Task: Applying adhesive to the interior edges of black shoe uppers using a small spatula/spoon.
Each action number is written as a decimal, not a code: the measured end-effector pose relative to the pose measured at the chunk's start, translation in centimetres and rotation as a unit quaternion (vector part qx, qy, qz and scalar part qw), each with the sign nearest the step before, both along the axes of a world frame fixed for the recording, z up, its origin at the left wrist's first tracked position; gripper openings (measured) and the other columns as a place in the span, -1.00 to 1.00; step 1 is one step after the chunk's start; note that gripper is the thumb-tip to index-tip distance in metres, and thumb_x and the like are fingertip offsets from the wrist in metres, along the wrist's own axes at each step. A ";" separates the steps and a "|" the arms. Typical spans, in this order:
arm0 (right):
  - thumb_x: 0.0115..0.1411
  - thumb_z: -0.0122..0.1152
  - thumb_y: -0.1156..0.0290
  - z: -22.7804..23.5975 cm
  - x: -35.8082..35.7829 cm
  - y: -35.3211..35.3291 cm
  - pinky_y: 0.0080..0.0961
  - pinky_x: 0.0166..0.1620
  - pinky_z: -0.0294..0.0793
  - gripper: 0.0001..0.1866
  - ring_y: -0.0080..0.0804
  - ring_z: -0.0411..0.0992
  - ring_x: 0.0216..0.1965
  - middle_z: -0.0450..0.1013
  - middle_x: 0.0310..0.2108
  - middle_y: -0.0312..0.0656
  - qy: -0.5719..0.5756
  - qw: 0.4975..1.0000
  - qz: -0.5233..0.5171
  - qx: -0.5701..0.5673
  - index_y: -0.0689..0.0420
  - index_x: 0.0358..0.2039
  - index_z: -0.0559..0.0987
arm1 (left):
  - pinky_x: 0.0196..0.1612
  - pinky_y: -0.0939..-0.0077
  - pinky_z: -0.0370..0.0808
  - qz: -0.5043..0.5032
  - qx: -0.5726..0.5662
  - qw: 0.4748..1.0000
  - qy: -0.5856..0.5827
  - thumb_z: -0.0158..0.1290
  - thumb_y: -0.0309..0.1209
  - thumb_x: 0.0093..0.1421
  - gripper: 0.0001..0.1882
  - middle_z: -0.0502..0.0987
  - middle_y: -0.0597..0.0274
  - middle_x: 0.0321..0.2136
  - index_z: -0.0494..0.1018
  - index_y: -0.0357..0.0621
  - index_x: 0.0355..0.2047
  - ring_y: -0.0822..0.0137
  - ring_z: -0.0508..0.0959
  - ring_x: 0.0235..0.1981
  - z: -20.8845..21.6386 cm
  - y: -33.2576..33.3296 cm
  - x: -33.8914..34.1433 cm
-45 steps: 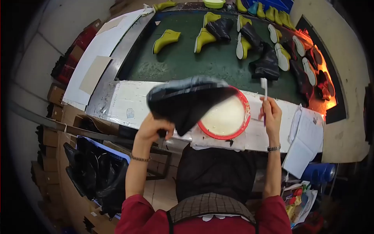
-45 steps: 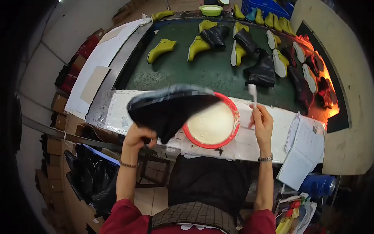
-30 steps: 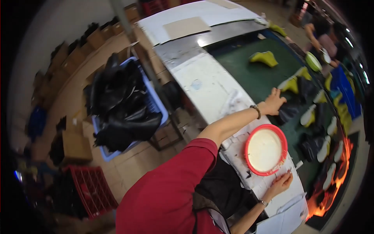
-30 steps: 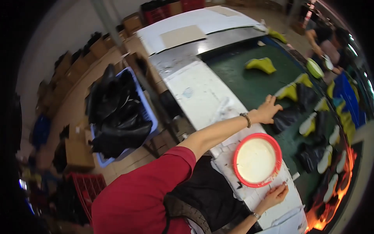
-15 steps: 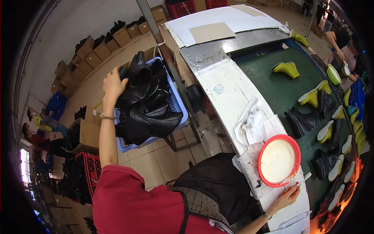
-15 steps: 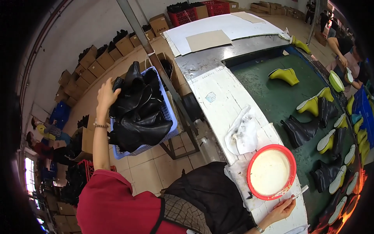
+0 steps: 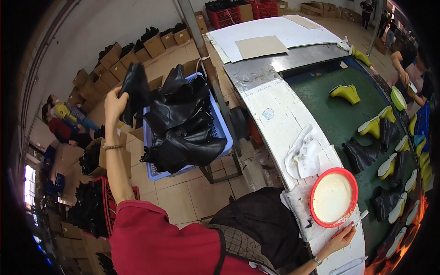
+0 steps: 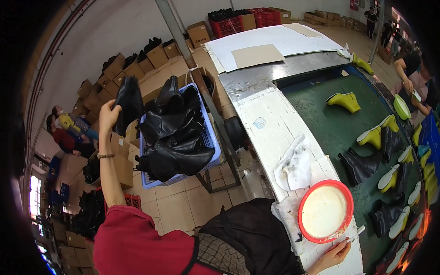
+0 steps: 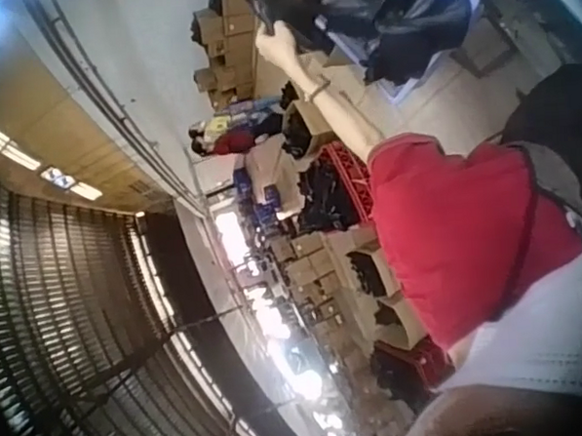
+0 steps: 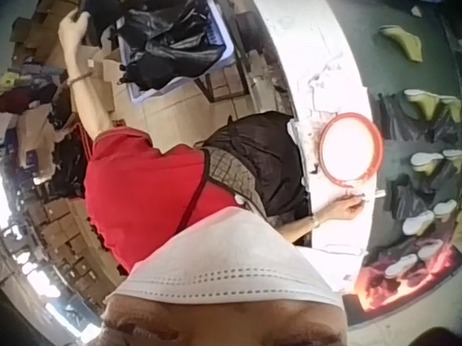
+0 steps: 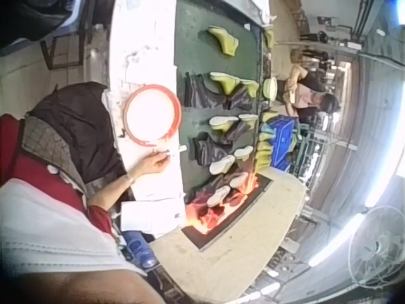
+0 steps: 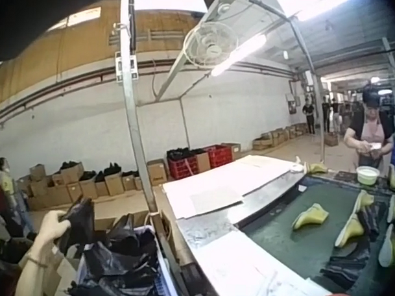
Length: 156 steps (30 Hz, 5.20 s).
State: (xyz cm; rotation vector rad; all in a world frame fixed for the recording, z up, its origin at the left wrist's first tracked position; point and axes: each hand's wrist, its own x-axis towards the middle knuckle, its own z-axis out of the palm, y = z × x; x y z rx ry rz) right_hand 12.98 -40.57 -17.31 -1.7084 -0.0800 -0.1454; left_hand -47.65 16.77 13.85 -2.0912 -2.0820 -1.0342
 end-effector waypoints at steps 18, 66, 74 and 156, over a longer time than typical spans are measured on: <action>0.47 0.11 0.37 0.2 -0.5 -0.2 -0.78 -0.57 0.11 -0.76 -0.82 0.16 -0.58 0.37 -0.49 -0.48 -0.010 1.000 -0.010 0.027 0.24 0.01 0.60 | 0.21 -0.10 0.27 -0.664 0.241 0.471 0.528 0.11 -0.37 0.10 -0.85 0.64 0.24 -0.36 0.70 0.02 -0.46 0.14 0.59 -0.07 -13.4 -7.8 51.4; 0.22 0.43 0.35 19.6 -7.9 13.7 -0.53 -0.47 0.31 -0.81 -0.60 0.30 -0.58 0.47 -0.65 -0.31 -0.040 0.883 0.457 -0.103 0.24 -0.32 0.72 | 0.07 0.69 0.38 -0.618 -0.740 0.245 -0.107 -0.19 -0.37 0.32 -0.36 0.51 0.25 0.15 0.24 -0.28 0.40 0.54 0.47 0.02 -16.5 -20.7 39.0; 0.24 0.44 0.35 15.1 -8.2 11.7 -0.62 -0.36 0.40 -0.79 -0.71 0.40 -0.46 0.61 -0.49 -0.38 0.092 0.878 0.458 -0.106 0.25 -0.28 0.74 | 0.24 0.39 0.37 -0.746 -0.557 0.361 -0.051 0.26 -0.02 0.24 -0.03 0.45 -0.19 0.14 0.06 -0.45 0.38 0.17 0.45 0.19 -14.6 -24.9 36.1; 0.24 0.32 0.52 3.4 -4.1 1.2 -0.57 -0.46 0.30 -0.93 -0.52 0.32 -0.54 0.43 -0.51 -0.26 -0.191 0.967 -0.009 -0.168 0.26 -0.30 0.64 | 0.32 0.06 0.31 -0.600 0.009 0.800 -0.031 -0.09 -0.89 -0.13 -0.01 0.28 -0.20 0.22 0.27 0.00 0.39 -0.27 0.30 0.26 -20.1 -11.8 44.0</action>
